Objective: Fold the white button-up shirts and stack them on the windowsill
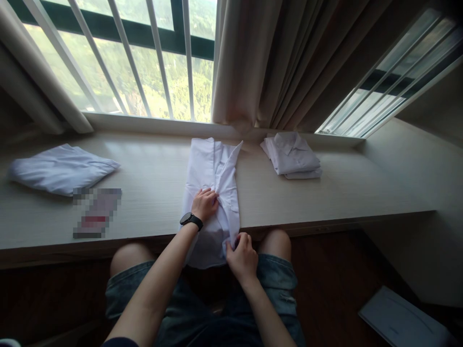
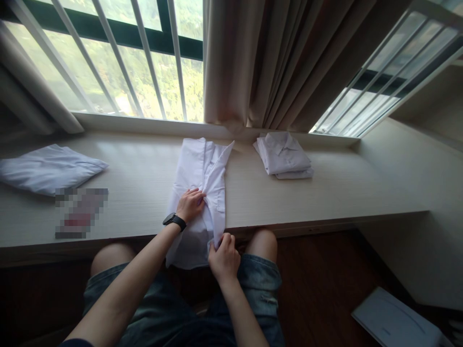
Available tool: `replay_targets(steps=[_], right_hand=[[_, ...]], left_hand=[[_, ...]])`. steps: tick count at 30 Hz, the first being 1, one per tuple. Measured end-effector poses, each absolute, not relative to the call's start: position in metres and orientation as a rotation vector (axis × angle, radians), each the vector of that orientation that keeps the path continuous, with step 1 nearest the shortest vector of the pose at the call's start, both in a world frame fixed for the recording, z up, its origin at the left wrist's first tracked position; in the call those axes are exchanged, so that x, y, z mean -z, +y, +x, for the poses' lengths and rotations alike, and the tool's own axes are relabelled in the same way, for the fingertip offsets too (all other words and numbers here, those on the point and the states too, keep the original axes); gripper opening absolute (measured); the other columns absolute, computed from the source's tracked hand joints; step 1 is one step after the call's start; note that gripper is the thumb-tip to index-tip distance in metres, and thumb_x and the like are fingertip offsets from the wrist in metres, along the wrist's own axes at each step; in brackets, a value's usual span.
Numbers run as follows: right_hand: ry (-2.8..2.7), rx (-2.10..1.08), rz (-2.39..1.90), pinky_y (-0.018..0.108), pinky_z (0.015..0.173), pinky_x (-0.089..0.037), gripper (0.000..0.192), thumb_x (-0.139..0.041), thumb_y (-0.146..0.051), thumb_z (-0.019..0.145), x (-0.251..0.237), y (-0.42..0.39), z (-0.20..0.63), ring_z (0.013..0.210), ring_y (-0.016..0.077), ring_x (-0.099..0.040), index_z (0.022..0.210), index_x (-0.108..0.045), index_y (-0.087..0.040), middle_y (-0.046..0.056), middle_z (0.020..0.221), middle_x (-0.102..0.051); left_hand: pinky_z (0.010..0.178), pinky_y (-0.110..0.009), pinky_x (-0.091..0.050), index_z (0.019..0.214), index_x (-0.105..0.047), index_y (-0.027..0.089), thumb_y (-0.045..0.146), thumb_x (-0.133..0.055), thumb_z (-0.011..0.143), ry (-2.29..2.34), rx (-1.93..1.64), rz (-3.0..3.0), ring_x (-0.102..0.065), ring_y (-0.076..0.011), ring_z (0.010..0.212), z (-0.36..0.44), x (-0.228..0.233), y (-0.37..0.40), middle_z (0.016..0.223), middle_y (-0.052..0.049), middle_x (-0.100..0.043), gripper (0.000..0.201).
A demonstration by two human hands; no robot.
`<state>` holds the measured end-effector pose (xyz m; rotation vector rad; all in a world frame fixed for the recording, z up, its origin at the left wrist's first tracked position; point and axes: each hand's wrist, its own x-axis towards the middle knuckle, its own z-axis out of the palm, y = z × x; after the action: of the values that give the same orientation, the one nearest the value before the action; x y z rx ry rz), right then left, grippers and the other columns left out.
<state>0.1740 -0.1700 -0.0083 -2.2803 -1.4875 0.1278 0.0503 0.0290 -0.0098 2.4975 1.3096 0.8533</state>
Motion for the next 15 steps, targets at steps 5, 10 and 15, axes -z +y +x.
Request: replay_targets(steps=[5, 10, 15], right_hand=[[-1.702, -0.144, -2.136, 0.024, 0.058, -0.028, 0.011, -0.051, -0.012, 0.086, 0.03, -0.18, 0.169, 0.064, 0.0132, -0.058, 0.078, -0.054, -0.019, 0.001, 0.076, -0.062], [-1.917, -0.318, -1.845, 0.023, 0.06, -0.031, 0.012, -0.051, -0.008, 0.078, 0.026, -0.175, 0.169, 0.067, 0.0127, -0.058, 0.077, -0.054, -0.02, 0.0, 0.074, -0.061], [-1.58, -0.408, -1.795, 0.023, 0.06, -0.036, 0.022, -0.056, -0.028, 0.089, 0.022, -0.172, 0.184, 0.058, 0.0123, -0.051, 0.071, -0.046, -0.021, -0.004, 0.062, -0.051]], left_hand=[[0.115, -0.051, -0.035, 0.107, -0.071, 0.025, 0.017, -0.056, 0.084, 1.304, -0.891, 2.484, -0.058, -0.0267, 0.126, 0.05, 0.013, 0.031, 0.12, -0.006, -0.071, 0.028], [0.116, -0.046, -0.037, 0.104, -0.07, 0.022, 0.014, -0.054, 0.082, 1.337, -0.953, 2.379, -0.06, -0.0242, 0.124, 0.052, 0.012, 0.031, 0.121, -0.008, -0.071, 0.028], [0.114, -0.042, -0.041, 0.114, -0.068, 0.022, 0.03, -0.05, 0.094, 1.313, -1.037, 2.303, -0.06, -0.0225, 0.123, 0.051, 0.005, 0.029, 0.125, -0.008, -0.069, 0.028]])
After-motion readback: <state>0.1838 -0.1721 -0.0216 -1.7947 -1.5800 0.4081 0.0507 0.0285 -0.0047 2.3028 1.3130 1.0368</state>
